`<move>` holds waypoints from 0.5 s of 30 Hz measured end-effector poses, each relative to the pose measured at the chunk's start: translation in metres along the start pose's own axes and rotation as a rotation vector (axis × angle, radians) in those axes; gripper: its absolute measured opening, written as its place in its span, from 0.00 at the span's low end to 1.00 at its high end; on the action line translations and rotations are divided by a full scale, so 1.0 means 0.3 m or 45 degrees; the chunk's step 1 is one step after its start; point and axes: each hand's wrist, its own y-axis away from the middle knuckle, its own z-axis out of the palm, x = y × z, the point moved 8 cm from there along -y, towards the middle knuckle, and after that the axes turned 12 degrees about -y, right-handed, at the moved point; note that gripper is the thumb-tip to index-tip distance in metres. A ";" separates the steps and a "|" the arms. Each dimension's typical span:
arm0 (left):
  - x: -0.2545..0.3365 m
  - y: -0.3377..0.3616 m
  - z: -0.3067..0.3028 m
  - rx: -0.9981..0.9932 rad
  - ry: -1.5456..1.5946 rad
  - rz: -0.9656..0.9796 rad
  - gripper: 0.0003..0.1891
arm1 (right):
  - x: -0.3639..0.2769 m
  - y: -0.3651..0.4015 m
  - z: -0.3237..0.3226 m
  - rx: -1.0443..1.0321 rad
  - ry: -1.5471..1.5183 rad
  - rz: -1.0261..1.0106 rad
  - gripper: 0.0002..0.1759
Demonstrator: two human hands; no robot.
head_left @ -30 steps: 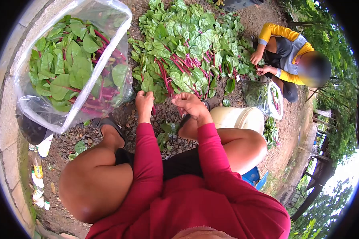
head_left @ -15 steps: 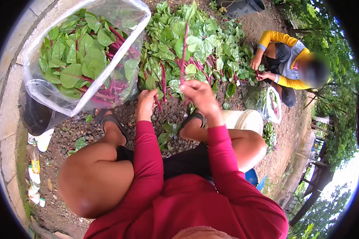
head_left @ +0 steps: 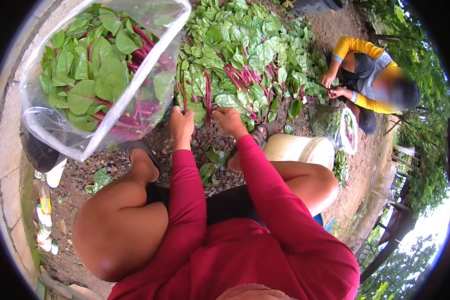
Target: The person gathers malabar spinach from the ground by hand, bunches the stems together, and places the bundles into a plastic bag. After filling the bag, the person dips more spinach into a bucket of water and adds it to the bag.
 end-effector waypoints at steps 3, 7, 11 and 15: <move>0.034 0.009 -0.042 -0.019 -0.144 -0.081 0.16 | 0.008 -0.053 0.070 -0.015 0.251 -0.012 0.33; 0.013 0.000 -0.047 0.041 -0.215 -0.065 0.18 | 0.085 -0.117 0.125 0.081 0.204 -0.070 0.27; -0.014 -0.002 -0.032 0.013 -0.174 -0.095 0.18 | 0.131 -0.105 0.111 0.043 -0.274 -0.009 0.17; -0.085 -0.022 0.043 -0.030 0.175 -0.121 0.19 | -0.056 0.052 0.008 -0.189 -0.517 0.151 0.12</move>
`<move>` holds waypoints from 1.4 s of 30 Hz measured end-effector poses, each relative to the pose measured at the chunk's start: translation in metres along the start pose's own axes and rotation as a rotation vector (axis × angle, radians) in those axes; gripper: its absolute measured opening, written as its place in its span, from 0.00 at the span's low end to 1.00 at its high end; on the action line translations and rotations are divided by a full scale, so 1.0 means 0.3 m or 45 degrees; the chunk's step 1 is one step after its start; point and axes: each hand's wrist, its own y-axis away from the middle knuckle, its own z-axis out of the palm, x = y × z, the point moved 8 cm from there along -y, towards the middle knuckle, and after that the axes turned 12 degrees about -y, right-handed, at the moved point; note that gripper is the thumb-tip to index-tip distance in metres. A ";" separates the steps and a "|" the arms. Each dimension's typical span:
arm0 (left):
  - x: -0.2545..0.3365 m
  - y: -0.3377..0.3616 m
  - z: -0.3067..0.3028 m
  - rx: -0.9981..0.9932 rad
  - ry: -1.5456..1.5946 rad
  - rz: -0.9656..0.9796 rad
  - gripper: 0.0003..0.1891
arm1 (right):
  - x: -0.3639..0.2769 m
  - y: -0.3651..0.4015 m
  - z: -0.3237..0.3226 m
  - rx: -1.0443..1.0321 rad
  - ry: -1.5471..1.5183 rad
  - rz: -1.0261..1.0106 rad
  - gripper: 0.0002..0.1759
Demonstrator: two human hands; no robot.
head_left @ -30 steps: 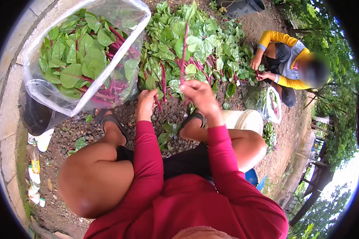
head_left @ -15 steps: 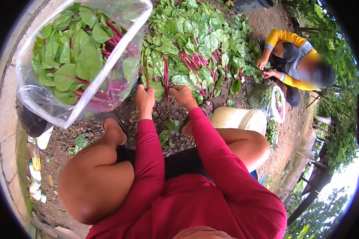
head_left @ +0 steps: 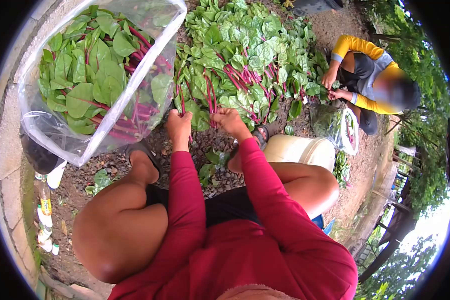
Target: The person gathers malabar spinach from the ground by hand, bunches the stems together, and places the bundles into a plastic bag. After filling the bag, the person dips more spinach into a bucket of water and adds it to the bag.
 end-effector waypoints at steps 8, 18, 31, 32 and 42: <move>0.015 0.041 0.073 -0.479 0.487 -0.165 0.17 | -0.093 0.122 0.044 -0.017 0.084 -0.254 0.12; 0.086 0.110 0.047 -0.605 0.427 -0.061 0.25 | -0.016 0.152 0.161 -0.375 0.282 -0.208 0.11; 0.499 0.092 -0.215 -0.109 0.010 0.343 0.16 | 0.101 -0.067 -0.105 0.051 0.375 -0.263 0.17; 0.493 0.079 -0.209 0.004 -0.131 0.440 0.16 | 0.105 -0.088 -0.083 0.102 0.565 -0.436 0.17; 0.483 0.107 -0.187 0.184 -0.260 0.449 0.18 | 0.177 -0.162 0.129 0.124 0.917 -0.254 0.18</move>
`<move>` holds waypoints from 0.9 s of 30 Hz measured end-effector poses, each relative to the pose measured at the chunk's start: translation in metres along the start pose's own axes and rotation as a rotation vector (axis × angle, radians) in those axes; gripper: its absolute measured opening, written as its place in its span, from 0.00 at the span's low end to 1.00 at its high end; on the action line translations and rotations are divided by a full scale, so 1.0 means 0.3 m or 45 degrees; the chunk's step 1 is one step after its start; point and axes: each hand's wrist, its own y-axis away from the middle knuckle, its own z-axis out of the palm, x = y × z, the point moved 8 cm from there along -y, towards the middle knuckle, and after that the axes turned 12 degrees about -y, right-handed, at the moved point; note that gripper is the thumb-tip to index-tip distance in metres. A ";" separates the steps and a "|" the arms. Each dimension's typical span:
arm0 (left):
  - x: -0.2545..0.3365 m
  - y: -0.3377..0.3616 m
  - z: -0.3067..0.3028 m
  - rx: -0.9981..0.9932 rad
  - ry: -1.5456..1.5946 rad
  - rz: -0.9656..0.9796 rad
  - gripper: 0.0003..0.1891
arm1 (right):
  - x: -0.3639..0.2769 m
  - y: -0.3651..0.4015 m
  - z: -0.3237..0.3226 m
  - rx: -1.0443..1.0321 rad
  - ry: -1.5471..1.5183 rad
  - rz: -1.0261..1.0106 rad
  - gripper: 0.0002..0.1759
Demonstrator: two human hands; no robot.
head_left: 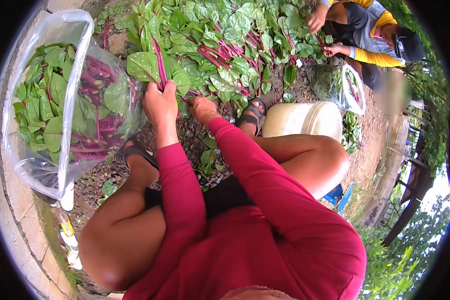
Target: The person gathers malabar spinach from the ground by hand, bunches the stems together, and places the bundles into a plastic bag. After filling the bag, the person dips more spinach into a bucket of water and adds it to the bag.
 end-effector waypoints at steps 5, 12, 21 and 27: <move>-0.021 -0.012 0.012 0.019 0.015 -0.030 0.17 | 0.007 0.045 -0.207 0.020 -0.285 -0.021 0.18; -0.002 0.004 0.012 0.014 0.285 -0.092 0.17 | -0.108 0.219 -0.693 0.119 -0.915 0.076 0.05; -0.115 0.072 0.255 -0.168 0.925 -0.271 0.10 | -0.211 0.274 -0.872 0.468 -0.829 -0.245 0.07; -0.157 0.158 0.353 -0.438 1.107 -0.571 0.10 | -0.292 0.266 -0.502 0.217 -0.540 -0.374 0.10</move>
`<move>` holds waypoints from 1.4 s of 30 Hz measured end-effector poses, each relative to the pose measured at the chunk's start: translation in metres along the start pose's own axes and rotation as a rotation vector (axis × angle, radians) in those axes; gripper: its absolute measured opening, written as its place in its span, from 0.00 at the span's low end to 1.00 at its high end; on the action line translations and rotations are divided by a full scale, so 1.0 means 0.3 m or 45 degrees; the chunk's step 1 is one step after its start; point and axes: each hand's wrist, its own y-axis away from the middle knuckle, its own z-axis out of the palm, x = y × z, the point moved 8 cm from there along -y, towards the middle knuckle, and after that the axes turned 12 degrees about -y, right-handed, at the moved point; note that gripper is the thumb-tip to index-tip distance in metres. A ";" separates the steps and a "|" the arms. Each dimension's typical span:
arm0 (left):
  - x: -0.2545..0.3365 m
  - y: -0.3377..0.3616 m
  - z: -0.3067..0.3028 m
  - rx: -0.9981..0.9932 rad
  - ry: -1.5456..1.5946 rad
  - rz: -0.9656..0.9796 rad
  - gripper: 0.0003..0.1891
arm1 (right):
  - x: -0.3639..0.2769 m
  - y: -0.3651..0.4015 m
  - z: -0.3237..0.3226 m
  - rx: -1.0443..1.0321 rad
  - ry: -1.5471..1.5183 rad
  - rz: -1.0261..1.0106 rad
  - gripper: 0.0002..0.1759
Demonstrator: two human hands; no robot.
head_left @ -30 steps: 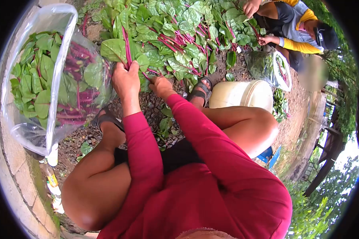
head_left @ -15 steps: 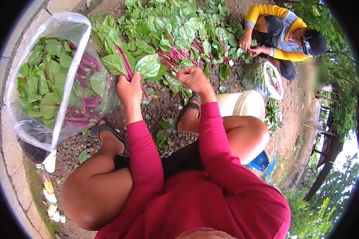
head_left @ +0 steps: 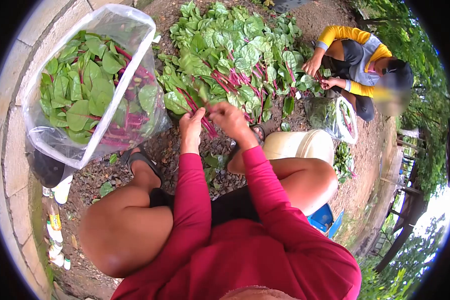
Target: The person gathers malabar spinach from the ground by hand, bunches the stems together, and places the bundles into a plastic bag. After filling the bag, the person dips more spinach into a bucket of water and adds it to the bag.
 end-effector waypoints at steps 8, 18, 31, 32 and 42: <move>-0.178 -0.042 -0.024 -0.133 0.043 -0.277 0.15 | 0.198 0.060 0.064 -0.263 -0.228 0.453 0.18; -0.167 -0.036 0.003 0.012 0.087 -0.069 0.25 | 0.180 0.087 0.112 -0.545 -0.324 0.734 0.14; -0.126 -0.058 -0.024 0.198 0.022 0.055 0.10 | 0.320 -0.415 -0.199 0.099 0.758 0.165 0.18; -0.129 -0.062 -0.024 0.202 0.018 0.055 0.10 | 0.332 -0.432 -0.188 0.082 0.834 0.180 0.18; -0.131 -0.074 -0.003 0.126 0.059 0.053 0.11 | 0.234 -0.436 -0.202 -0.037 0.390 0.196 0.10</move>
